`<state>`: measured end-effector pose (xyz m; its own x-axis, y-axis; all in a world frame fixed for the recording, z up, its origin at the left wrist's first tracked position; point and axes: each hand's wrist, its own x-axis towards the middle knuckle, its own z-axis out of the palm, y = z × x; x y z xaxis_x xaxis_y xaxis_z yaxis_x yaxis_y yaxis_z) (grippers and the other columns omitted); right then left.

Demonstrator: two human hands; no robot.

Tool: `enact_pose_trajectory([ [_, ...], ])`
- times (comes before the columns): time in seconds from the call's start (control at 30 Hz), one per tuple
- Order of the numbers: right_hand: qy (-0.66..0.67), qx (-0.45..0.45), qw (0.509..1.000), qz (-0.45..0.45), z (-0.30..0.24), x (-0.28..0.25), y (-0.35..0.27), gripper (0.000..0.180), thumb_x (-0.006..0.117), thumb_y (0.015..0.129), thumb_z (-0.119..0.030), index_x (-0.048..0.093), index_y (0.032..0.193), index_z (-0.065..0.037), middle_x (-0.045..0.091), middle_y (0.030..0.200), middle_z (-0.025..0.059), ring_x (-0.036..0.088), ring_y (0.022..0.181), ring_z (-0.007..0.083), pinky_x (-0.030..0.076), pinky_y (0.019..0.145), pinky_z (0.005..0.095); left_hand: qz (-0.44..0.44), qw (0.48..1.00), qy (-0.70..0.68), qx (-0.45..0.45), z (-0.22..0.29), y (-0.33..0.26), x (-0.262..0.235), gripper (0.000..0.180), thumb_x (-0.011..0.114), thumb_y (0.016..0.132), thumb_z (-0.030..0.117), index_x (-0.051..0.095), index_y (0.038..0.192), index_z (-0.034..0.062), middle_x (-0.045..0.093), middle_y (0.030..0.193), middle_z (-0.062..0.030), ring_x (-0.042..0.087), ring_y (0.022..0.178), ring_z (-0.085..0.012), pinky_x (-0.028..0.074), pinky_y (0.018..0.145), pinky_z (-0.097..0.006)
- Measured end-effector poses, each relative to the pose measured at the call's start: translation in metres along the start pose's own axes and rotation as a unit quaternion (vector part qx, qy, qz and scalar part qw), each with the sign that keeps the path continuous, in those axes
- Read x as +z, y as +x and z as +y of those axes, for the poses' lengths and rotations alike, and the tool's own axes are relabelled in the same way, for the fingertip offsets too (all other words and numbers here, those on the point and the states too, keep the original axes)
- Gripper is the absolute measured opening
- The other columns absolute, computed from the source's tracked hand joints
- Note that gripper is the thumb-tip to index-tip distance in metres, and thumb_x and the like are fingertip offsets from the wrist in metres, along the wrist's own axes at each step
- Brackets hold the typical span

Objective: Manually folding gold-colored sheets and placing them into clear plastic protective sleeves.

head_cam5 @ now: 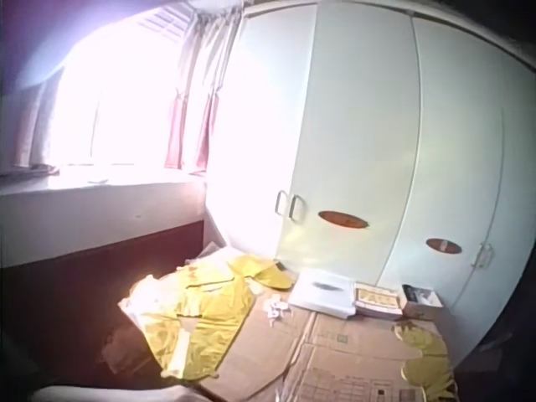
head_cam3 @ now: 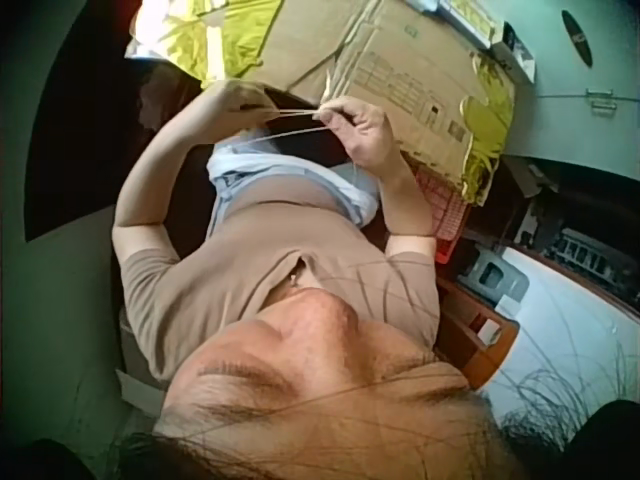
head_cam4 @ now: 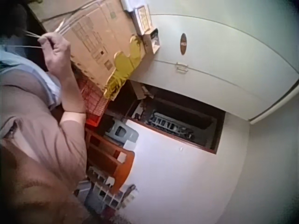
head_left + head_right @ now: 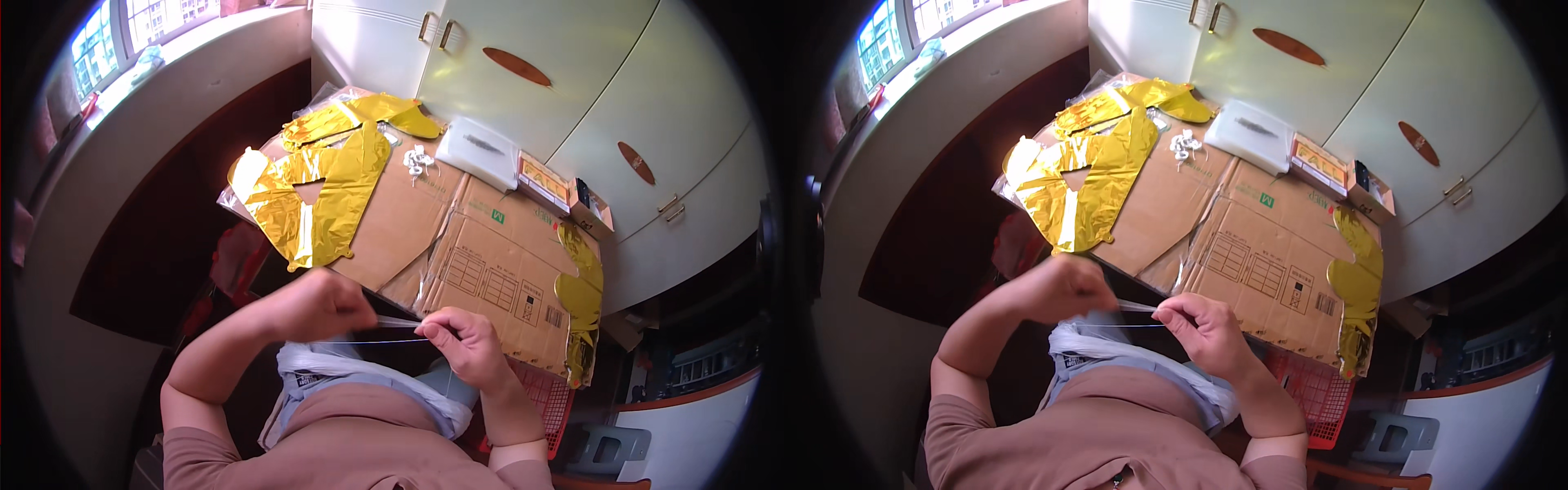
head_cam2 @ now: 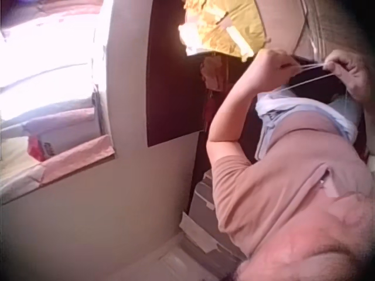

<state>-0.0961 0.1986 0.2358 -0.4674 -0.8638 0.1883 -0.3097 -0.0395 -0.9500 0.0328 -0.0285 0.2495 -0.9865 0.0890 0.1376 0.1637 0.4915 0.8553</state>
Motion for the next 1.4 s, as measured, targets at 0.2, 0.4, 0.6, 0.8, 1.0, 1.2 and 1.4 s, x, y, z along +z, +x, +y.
enact_pose_trajectory([
  [0.2,-0.077,-0.081,0.993,0.037,-0.009,-0.008,0.009,0.006,0.065,0.087,-0.006,0.064,0.086,-0.001,0.058,0.070,0.0081,0.056,0.061,0.0171,0.044,0.057,0.0271,-0.184,0.926,-0.322,-0.069,0.006,-0.001,0.024,0.019,0.063,0.092,0.013,0.068,0.095,-0.0042,0.066,0.086,-0.0089,0.062,0.069,-0.0119,0.050,0.058,-0.024],
  [0.4,-0.083,-0.120,0.989,0.011,0.005,0.033,-0.002,0.006,0.066,0.086,-0.007,0.062,0.087,-0.002,0.055,0.069,0.0122,0.056,0.059,0.0249,0.045,0.055,0.0314,0.244,0.935,-0.249,0.059,0.006,0.026,0.028,0.015,0.058,0.093,0.009,0.067,0.102,0.0021,0.068,0.088,-0.0069,0.059,0.064,-0.0092,0.049,0.057,-0.023],
  [0.6,-0.185,-0.192,0.964,0.023,-0.054,-0.016,0.037,0.008,0.064,0.086,-0.008,0.059,0.083,-0.002,0.054,0.069,0.0124,0.055,0.059,0.0284,0.045,0.054,0.0329,0.040,0.979,-0.136,0.145,0.011,0.023,0.045,0.012,0.064,0.087,0.007,0.069,0.098,0.0032,0.068,0.088,-0.0097,0.068,0.076,-0.0221,0.053,0.068,-0.030],
  [0.8,-0.072,-0.104,0.991,-0.045,0.009,0.017,0.026,0.009,0.062,0.087,-0.006,0.058,0.081,-0.001,0.054,0.069,0.0115,0.056,0.062,0.0252,0.045,0.059,0.0309,0.270,0.814,-0.512,0.036,0.020,0.031,0.021,0.020,0.051,0.095,0.010,0.066,0.094,-0.0035,0.068,0.077,-0.0112,0.040,0.041,-0.0039,0.034,0.043,-0.016],
  [1.0,-0.135,-0.110,0.982,0.080,-0.027,-0.020,0.042,0.007,0.063,0.085,-0.005,0.058,0.082,-0.002,0.057,0.071,0.0120,0.059,0.066,0.0251,0.047,0.061,0.0332,0.060,0.975,-0.211,0.041,0.017,0.014,0.031,0.011,0.062,0.090,0.006,0.069,0.096,0.0018,0.070,0.088,-0.0072,0.063,0.065,-0.0115,0.051,0.058,-0.024],
  [1.2,-0.065,-0.162,0.980,-0.099,-0.026,-0.003,0.024,0.001,0.062,0.084,-0.002,0.061,0.083,-0.003,0.059,0.073,0.0121,0.060,0.067,0.0266,0.048,0.063,0.0343,0.185,0.952,-0.241,0.036,0.000,0.035,0.025,0.016,0.057,0.093,0.008,0.068,0.102,0.0007,0.069,0.091,-0.0057,0.057,0.057,-0.0057,0.047,0.051,-0.020],
  [1.4,-0.060,-0.095,0.991,-0.070,0.002,-0.004,0.036,0.003,0.063,0.083,-0.004,0.061,0.085,-0.003,0.058,0.075,0.0129,0.059,0.070,0.0274,0.048,0.064,0.0333,0.113,0.864,-0.490,0.030,0.017,0.029,0.015,0.018,0.054,0.095,0.011,0.068,0.099,0.0004,0.068,0.086,-0.0065,0.053,0.047,-0.0050,0.045,0.047,-0.019],
])
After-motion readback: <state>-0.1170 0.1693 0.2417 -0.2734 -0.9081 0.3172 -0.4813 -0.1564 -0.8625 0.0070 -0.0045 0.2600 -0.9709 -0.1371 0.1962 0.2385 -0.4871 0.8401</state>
